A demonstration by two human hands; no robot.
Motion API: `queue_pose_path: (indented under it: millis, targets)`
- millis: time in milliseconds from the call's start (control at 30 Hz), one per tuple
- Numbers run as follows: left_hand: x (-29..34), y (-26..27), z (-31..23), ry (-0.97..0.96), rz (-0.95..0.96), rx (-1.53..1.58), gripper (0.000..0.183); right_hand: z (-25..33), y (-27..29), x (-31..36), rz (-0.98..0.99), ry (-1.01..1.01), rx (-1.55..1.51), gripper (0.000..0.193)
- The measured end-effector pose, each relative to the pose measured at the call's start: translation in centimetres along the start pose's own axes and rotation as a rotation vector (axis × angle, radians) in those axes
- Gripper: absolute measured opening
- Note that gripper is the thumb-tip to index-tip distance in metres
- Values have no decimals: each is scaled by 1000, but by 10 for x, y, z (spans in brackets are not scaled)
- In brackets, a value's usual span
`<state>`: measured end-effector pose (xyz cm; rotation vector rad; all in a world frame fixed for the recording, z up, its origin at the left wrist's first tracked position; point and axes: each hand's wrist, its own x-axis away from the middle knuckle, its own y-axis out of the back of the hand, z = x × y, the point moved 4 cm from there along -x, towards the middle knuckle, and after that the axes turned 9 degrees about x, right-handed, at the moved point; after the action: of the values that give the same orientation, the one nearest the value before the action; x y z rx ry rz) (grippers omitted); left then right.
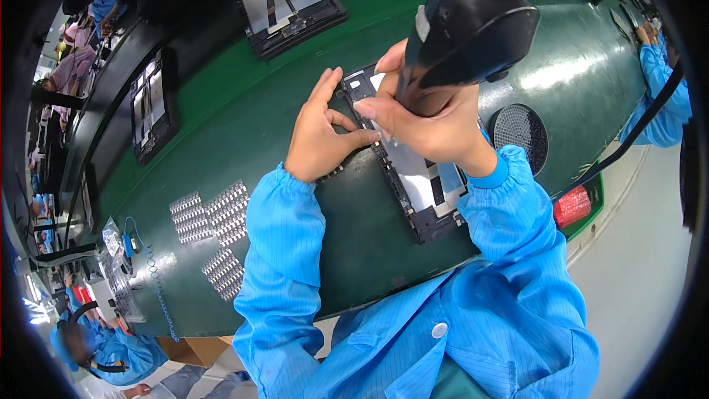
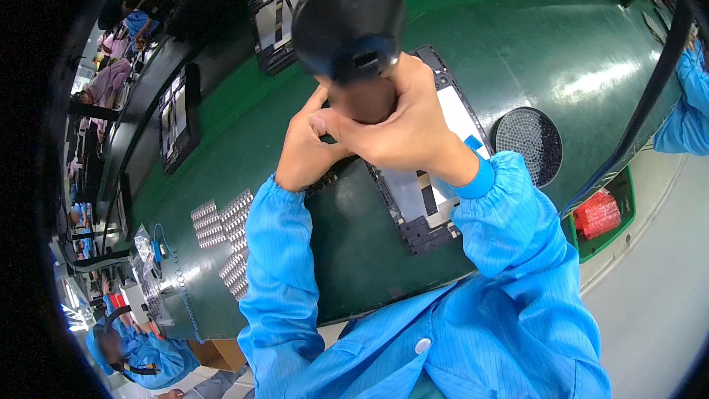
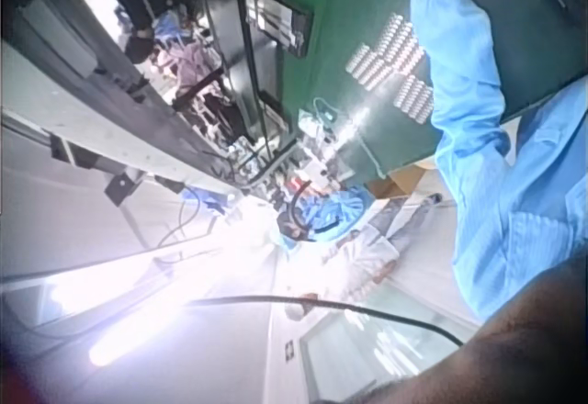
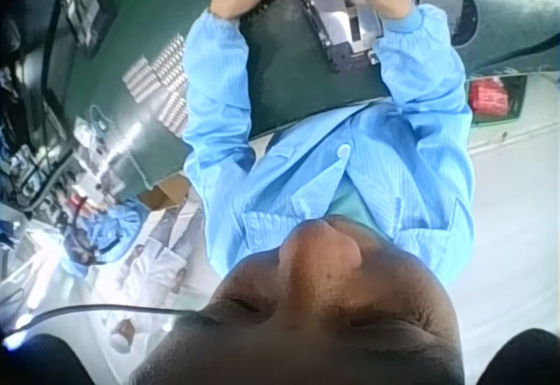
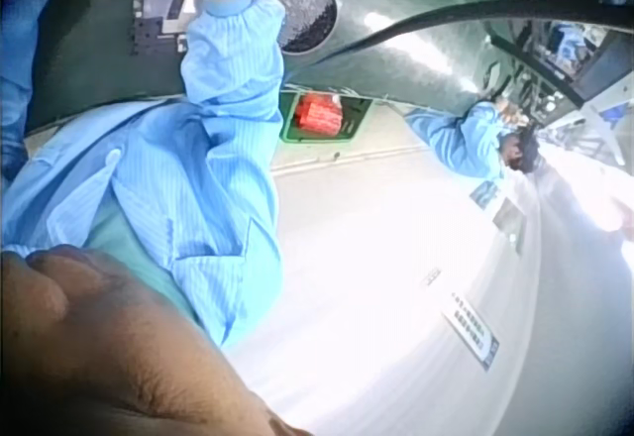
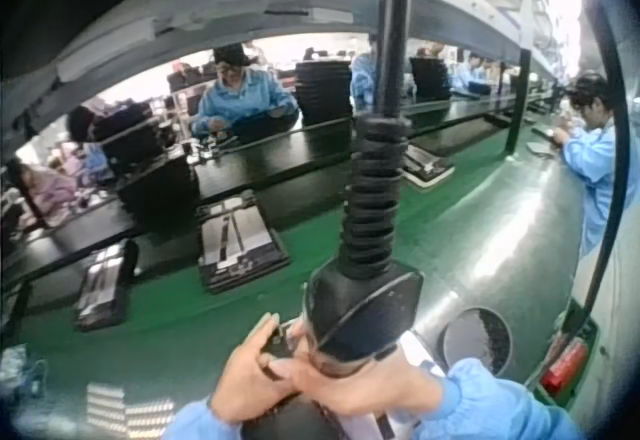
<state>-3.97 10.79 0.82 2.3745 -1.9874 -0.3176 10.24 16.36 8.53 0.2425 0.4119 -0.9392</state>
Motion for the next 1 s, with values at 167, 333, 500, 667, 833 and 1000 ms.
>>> queue_pose_path:
  millis: [167,333,500,667,833,1000]
  targets:
    - [-2,-3,-1,138,47,52,96,-2,3,0,4,8,-17,23]
    - [1,-4,-4,163,-4,109,94,3,3,-2,87,145,55,36]
    - [7,2,-4,200,-16,108,93,6,-3,0,95,166,59,36]
    - [14,9,-3,151,8,23,88,22,-18,2,94,239,37,38]
    - [6,-4,2,114,15,59,82,10,-19,4,148,248,28,37]
    - [-25,-47,10,88,6,-15,79,-17,29,1,128,240,-4,35]
